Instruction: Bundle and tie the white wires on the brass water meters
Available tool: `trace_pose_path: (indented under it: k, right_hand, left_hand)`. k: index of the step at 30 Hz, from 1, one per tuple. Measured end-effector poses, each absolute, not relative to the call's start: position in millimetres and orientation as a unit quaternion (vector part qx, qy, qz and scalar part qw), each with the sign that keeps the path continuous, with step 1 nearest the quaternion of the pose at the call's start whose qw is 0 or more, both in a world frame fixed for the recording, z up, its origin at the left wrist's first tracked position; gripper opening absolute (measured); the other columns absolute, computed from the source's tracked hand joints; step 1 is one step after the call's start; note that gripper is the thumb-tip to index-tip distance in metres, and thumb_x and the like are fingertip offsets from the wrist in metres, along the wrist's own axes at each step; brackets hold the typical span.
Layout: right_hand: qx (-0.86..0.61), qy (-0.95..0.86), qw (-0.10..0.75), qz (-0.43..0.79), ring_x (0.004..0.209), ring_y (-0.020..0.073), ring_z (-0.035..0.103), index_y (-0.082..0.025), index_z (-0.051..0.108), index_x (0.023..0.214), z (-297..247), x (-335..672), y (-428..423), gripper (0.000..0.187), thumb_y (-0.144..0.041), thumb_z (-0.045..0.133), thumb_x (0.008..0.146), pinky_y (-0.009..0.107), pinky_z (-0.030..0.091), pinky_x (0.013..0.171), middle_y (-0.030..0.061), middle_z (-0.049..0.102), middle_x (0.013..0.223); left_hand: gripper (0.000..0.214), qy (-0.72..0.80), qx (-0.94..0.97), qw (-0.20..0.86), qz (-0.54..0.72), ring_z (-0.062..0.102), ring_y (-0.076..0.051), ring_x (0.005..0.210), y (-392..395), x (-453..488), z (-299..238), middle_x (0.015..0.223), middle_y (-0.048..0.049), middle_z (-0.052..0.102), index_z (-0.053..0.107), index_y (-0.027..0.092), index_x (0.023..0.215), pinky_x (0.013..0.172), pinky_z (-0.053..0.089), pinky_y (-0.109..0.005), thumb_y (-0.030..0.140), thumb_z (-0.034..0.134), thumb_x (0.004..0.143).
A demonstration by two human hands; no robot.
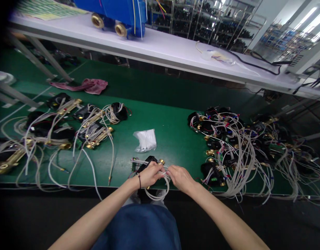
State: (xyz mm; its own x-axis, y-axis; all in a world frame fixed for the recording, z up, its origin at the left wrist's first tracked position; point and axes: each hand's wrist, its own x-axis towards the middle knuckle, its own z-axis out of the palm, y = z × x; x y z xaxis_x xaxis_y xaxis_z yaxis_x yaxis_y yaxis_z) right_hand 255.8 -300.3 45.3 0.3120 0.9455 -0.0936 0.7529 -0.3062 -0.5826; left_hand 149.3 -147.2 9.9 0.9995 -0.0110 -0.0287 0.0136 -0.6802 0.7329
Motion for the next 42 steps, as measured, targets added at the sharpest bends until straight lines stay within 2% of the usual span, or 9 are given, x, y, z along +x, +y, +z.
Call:
trace_pose_path:
  k: [3,6,9,12,19,24,30,34,42]
  right_hand:
    - [-0.777,-0.274,0.390,0.411,0.044,0.0079,0.039,-0.015,0.051,0.061,41.0,248.7,-295.5,0.025,-0.026,0.045,0.083,0.020,0.028,0.043,-0.0015,0.047,0.052]
    - [-0.580,0.020,0.552,0.599,0.036,0.0034,0.033,-0.012,0.053,0.068,36.0,243.8,-291.2,0.014,-0.021,0.050,0.078,0.016,0.017,0.035,-0.0032,0.047,0.051]
    - [-0.425,0.168,0.649,0.608,0.036,0.0018,0.036,-0.011,0.055,0.075,30.0,235.5,-287.4,0.006,-0.016,0.055,0.073,0.013,0.016,0.032,-0.0021,0.052,0.054]
    - [-0.446,0.164,0.699,0.534,0.035,0.0032,0.041,-0.010,0.058,0.073,23.8,221.2,-283.2,0.015,-0.025,0.061,0.071,0.013,0.018,0.030,-0.0003,0.055,0.052]
    - [-0.638,0.013,0.627,0.447,0.030,0.0072,0.045,-0.009,0.058,0.057,21.5,211.0,-280.2,0.047,-0.056,0.061,0.065,0.015,0.021,0.029,0.0035,0.055,0.042]
    - [-0.583,0.072,0.567,0.577,0.047,0.0110,0.056,-0.009,0.063,0.073,20.0,213.8,-301.6,0.060,-0.067,0.047,0.070,0.017,0.035,0.038,0.0094,0.064,0.065]
    - [-0.541,0.190,0.702,0.422,0.074,0.0136,0.062,-0.015,0.057,0.081,-2.7,206.1,-305.2,0.030,-0.040,0.065,0.066,0.024,0.048,0.069,0.0048,0.065,0.078]
    - [-0.592,0.224,0.696,0.339,0.059,0.0126,0.060,-0.015,0.053,0.073,-11.0,202.0,-294.0,0.017,-0.031,0.058,0.068,0.025,0.048,0.062,0.0020,0.061,0.062]
    - [-0.686,0.241,0.647,0.231,0.045,0.0093,0.051,-0.015,0.052,0.065,-20.3,183.0,-287.6,0.011,-0.026,0.055,0.068,0.018,0.039,0.044,-0.0015,0.055,0.052]
  left_hand:
    - [0.011,0.008,0.918,0.396,0.001,0.053,-0.017,0.079,-150.9,148.9,9.4,0.077,-0.0019,0.061,0.053,0.019,0.087,0.083,0.033,-0.034,0.022,0.046,0.080]
    - [0.011,0.014,0.910,0.412,0.036,0.053,-0.016,0.079,-154.3,148.8,7.6,0.086,-0.0034,0.062,0.051,0.018,0.086,0.084,0.033,-0.035,0.019,0.041,0.083]
    - [0.013,0.035,0.897,0.436,0.059,0.051,-0.017,0.084,-156.0,147.5,5.3,0.090,-0.0050,0.061,0.051,0.018,0.087,0.083,0.035,-0.033,0.019,0.038,0.084]
    - [0.017,0.046,0.879,0.472,0.050,0.050,-0.017,0.087,-155.5,145.3,6.1,0.092,-0.0056,0.058,0.051,0.018,0.092,0.081,0.037,-0.032,0.023,0.036,0.086]
    - [0.031,0.151,0.814,0.561,0.022,0.049,-0.011,0.059,-157.4,151.5,14.4,0.062,0.0029,0.052,0.049,0.018,0.078,0.059,0.041,-0.024,0.039,0.029,0.088]
    - [0.022,0.122,0.841,0.527,0.034,0.055,-0.015,0.076,-167.2,144.9,18.8,0.081,-0.0024,0.060,0.052,0.018,0.085,0.071,0.044,-0.028,0.035,0.038,0.086]
    - [0.022,0.112,0.876,0.453,0.123,0.049,-0.019,0.103,-160.0,113.5,-3.8,0.106,-0.0090,0.054,0.055,0.018,0.097,0.091,0.040,-0.035,0.028,0.039,0.084]
    - [0.027,0.296,0.865,0.383,0.135,0.055,-0.021,0.083,-131.4,105.0,-48.8,0.087,-0.0093,0.057,0.054,0.013,0.094,0.078,0.047,-0.040,0.034,0.042,0.081]
    - [0.027,0.175,0.895,0.396,0.111,0.056,-0.022,0.083,-114.2,125.7,-82.1,0.085,-0.0078,0.057,0.057,0.016,0.087,0.078,0.048,-0.038,0.038,0.041,0.082]
